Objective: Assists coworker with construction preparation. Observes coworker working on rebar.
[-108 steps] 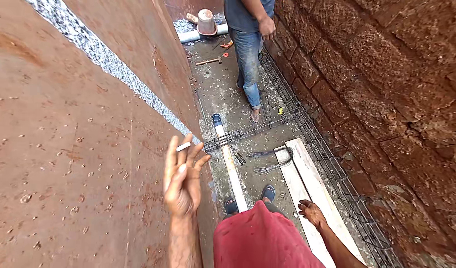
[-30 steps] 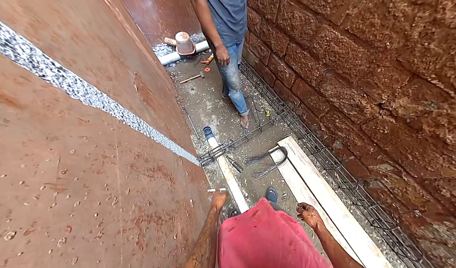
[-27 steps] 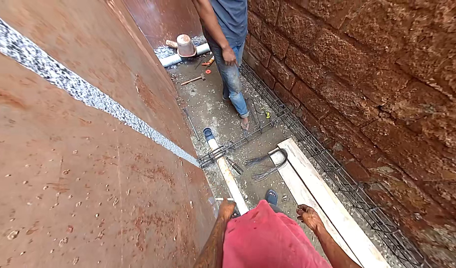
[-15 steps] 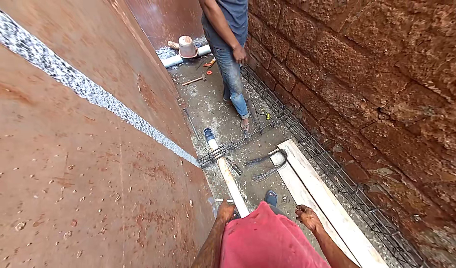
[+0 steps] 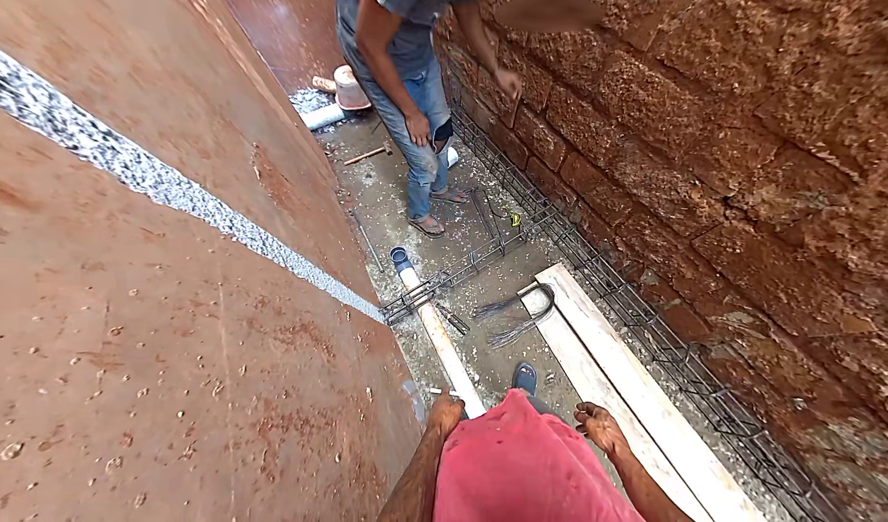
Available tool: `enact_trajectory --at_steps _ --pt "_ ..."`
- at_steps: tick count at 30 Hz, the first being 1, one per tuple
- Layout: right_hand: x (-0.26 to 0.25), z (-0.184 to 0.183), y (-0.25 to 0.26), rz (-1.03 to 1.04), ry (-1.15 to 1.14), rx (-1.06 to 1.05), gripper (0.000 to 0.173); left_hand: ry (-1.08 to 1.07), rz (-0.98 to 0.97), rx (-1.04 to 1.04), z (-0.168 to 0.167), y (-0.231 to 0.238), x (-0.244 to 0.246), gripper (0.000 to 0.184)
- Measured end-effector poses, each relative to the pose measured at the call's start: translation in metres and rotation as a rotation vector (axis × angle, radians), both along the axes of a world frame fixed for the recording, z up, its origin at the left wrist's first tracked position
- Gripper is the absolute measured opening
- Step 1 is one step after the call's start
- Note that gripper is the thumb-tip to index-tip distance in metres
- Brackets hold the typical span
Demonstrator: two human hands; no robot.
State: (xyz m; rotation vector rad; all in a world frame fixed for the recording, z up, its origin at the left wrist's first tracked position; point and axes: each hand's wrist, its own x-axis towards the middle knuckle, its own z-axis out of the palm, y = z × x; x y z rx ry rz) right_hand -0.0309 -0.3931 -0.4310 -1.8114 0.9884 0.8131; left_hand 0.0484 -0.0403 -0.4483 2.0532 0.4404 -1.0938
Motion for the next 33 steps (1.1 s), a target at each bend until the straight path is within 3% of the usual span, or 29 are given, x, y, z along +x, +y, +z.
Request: enact_trajectory --at_steps 33 --pt "-0.006 0.0 -0.001 -0.041 -0.001 0.007 0.035 0.01 -0.038 -0.005 -0.01 -0.009 -0.001 0.075"
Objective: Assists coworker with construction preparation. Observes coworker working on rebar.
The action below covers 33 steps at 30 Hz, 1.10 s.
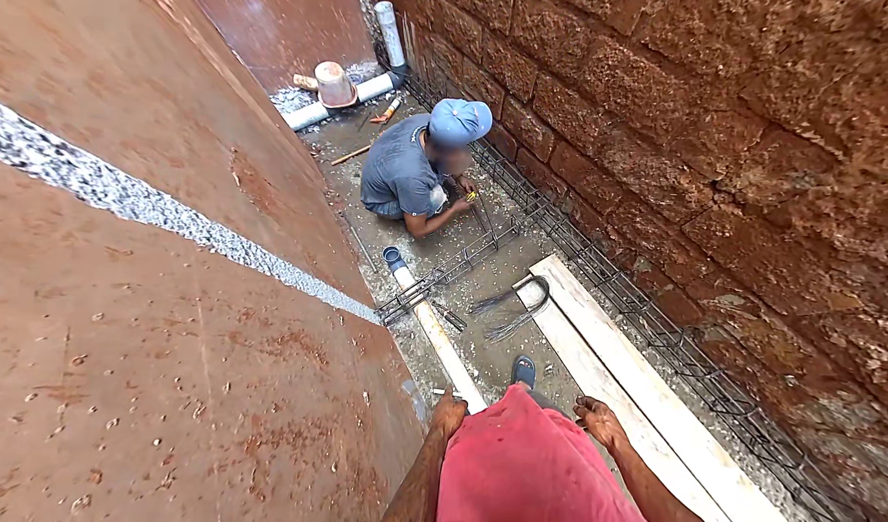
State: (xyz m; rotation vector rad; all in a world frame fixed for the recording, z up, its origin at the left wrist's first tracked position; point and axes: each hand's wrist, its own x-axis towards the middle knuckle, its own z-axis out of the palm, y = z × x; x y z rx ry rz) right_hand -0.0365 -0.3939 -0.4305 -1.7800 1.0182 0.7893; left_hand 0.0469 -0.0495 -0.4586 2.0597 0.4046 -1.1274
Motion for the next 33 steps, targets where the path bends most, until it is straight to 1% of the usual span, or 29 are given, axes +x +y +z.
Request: enact_trajectory --at_steps 13,24,33 --pt "0.003 0.0018 0.0058 0.003 0.005 -0.004 0.035 0.001 0.006 -0.013 -0.0023 0.0034 0.0021 0.071" --pt "0.0052 -0.0013 0.008 0.035 0.003 0.0 0.036 -0.005 0.021 -0.015 -0.0022 0.0073 0.0027 0.073" --pt "0.0075 0.0035 0.0054 0.036 0.005 0.002 0.036 0.006 0.013 -0.005 -0.0011 0.0066 0.0019 0.073"
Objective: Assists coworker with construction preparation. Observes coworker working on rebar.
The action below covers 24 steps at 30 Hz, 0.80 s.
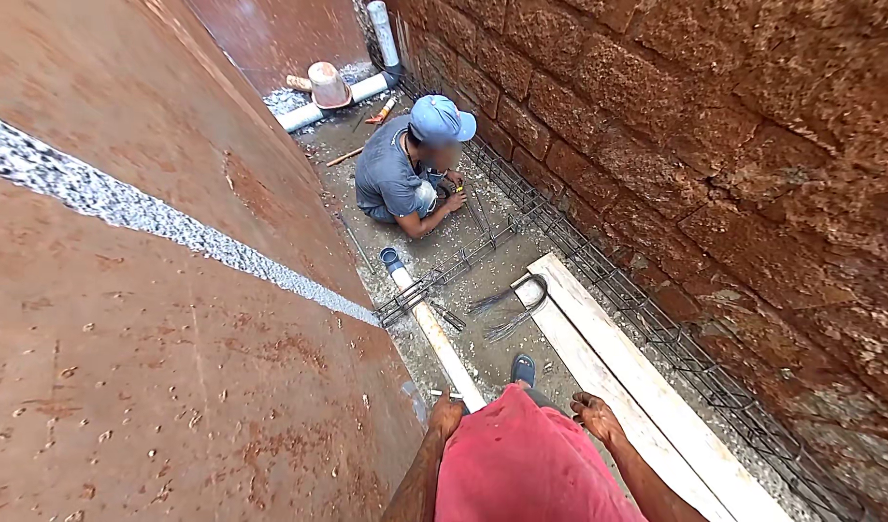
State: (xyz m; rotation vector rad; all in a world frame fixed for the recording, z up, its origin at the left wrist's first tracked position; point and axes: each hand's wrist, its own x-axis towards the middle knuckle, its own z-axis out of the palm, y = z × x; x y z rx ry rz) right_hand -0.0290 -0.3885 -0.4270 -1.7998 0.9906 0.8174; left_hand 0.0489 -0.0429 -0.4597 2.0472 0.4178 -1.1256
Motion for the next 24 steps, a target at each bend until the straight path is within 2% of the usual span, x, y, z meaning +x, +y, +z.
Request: enact_trajectory --at_steps 24 --pt "-0.008 0.0013 -0.0034 -0.016 0.001 -0.006 0.036 -0.005 -0.013 0.009 -0.0015 -0.0031 -0.0048 0.071"
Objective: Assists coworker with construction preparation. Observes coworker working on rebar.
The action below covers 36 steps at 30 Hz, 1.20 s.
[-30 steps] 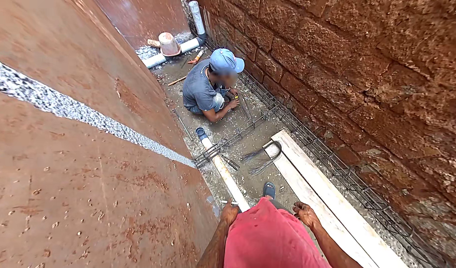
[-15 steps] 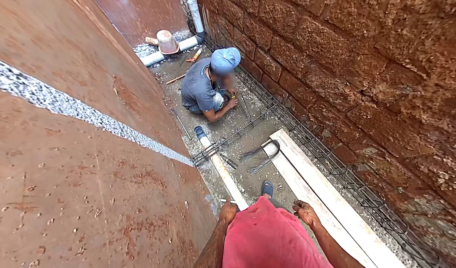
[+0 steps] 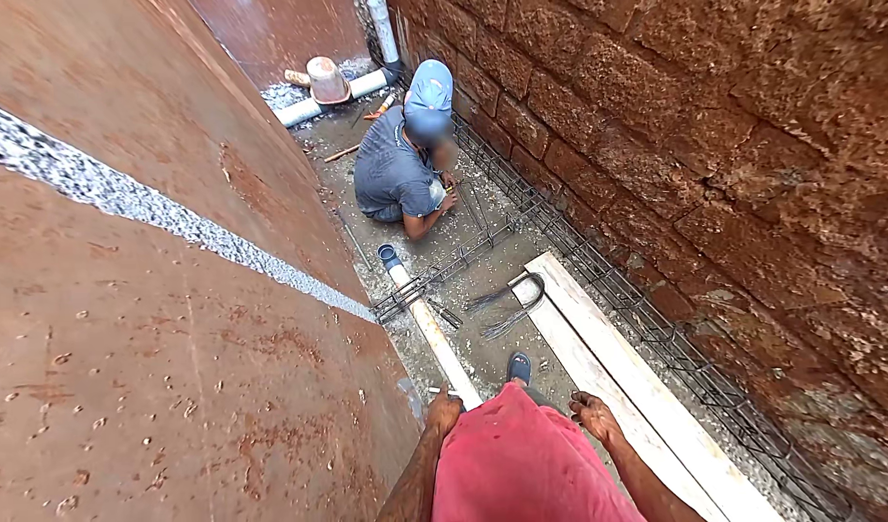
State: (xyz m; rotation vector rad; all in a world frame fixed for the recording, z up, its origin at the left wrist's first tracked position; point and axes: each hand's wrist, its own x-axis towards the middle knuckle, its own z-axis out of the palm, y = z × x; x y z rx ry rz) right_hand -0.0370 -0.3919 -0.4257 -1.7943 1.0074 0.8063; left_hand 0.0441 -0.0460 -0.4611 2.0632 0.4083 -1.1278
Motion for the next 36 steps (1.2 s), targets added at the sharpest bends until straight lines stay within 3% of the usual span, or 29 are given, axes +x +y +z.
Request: enact_trajectory --at_steps 36 --pt "0.001 -0.001 0.01 -0.008 0.005 -0.008 0.034 -0.003 0.018 -0.02 -0.005 0.005 0.004 0.069"
